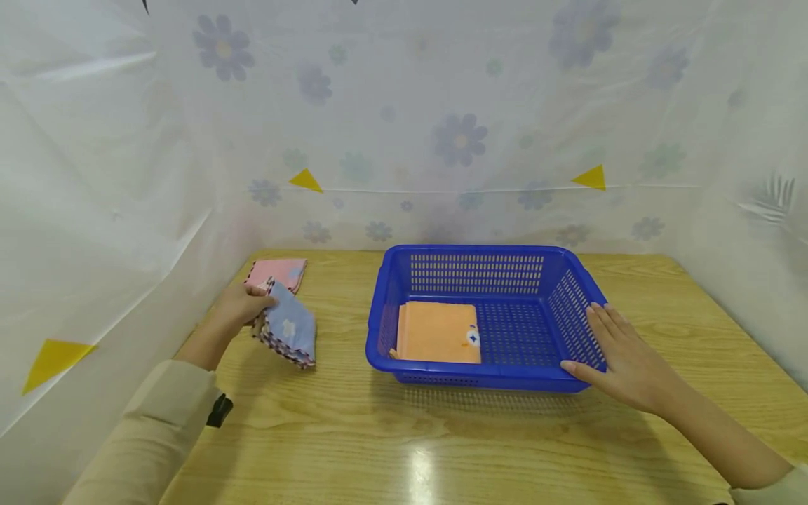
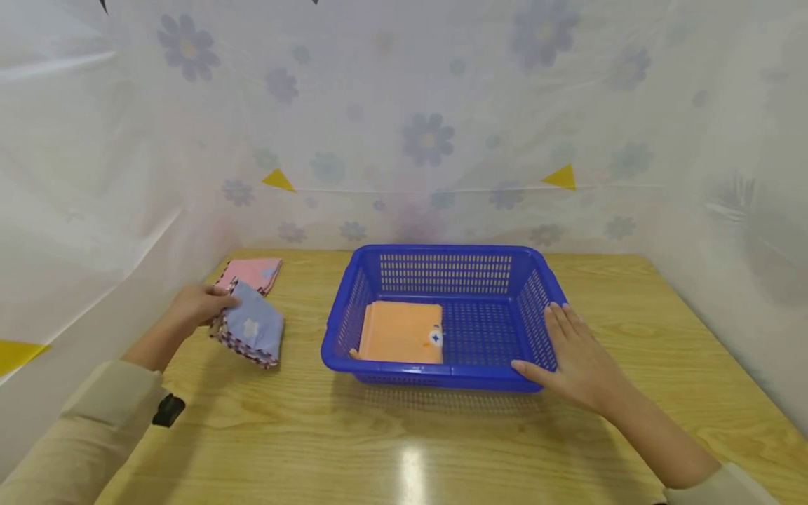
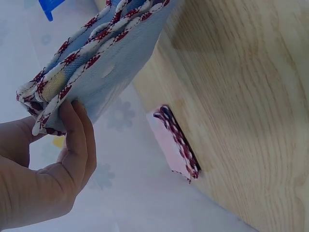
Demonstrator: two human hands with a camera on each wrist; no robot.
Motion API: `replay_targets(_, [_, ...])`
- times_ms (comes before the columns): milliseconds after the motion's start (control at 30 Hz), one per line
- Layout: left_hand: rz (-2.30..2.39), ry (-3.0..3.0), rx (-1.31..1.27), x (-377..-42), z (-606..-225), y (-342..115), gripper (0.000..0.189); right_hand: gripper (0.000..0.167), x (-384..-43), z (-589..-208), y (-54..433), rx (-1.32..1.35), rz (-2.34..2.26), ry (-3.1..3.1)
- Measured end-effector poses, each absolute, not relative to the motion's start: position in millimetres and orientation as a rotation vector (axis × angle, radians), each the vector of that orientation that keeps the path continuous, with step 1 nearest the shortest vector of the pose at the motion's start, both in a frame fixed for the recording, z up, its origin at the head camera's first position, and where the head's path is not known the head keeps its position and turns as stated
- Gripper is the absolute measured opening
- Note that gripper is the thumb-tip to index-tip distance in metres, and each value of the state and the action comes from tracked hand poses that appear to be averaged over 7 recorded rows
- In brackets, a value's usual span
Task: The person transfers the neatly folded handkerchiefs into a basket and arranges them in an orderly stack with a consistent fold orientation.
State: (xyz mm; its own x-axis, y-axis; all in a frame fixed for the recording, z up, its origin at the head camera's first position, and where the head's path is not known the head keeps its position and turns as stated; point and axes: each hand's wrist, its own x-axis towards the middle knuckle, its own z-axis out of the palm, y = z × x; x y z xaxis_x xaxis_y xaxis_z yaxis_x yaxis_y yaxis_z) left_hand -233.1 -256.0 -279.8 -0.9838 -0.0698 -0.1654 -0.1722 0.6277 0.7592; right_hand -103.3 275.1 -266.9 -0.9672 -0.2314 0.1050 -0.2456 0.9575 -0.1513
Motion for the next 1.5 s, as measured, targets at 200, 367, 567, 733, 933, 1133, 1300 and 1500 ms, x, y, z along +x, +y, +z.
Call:
replay_targets(200, [1.332,2.721,-0.166,-236.1,-269.9,-249.1,0.043,0.095,-102.5,-265.8,274.9,0.367,0.257,-3.024])
replay_targets(367, [1.346,2.698,-0.159,-238.6,-261.3,-243.4,0.041,0.095,-102.4,-265.0,274.6,0.369,0.261,-3.024])
replay_targets(567, [1.317,2.709,-0.145,-237.9,-250.3,-237.6,0.038,0.095,-102.8,-265.7,274.3,0.371,0.264,-3.030])
replay_targets(733, [1.372,2.695,-0.097,-238.9,-243.0,-234.2,0.042,0.095,-102.6,-266.1,274.2,0.369,0.265,-3.030])
replay_targets(933, [1.393,2.687,-0.092,-240.3,-236.0,-228.4,0.043,0.095,-102.6,-265.6,274.5,0.363,0.271,-3.032])
replay_targets(1133, [1.406,2.672,-0.081,-240.3,-229.5,-223.5,0.044,0.096,-102.9,-267.0,274.4,0.369,0.272,-3.021])
replay_targets(1300, [1.378,2.704,-0.077,-240.4,-223.7,-217.2,0.039,0.096,-102.9,-267.3,274.0,0.373,0.273,-3.019])
replay_targets(1500, [1.390,2.696,-0.046,-240.7,-215.1,-208.9,0.038,0.098,-103.5,-266.1,274.2,0.360,0.291,-3.032])
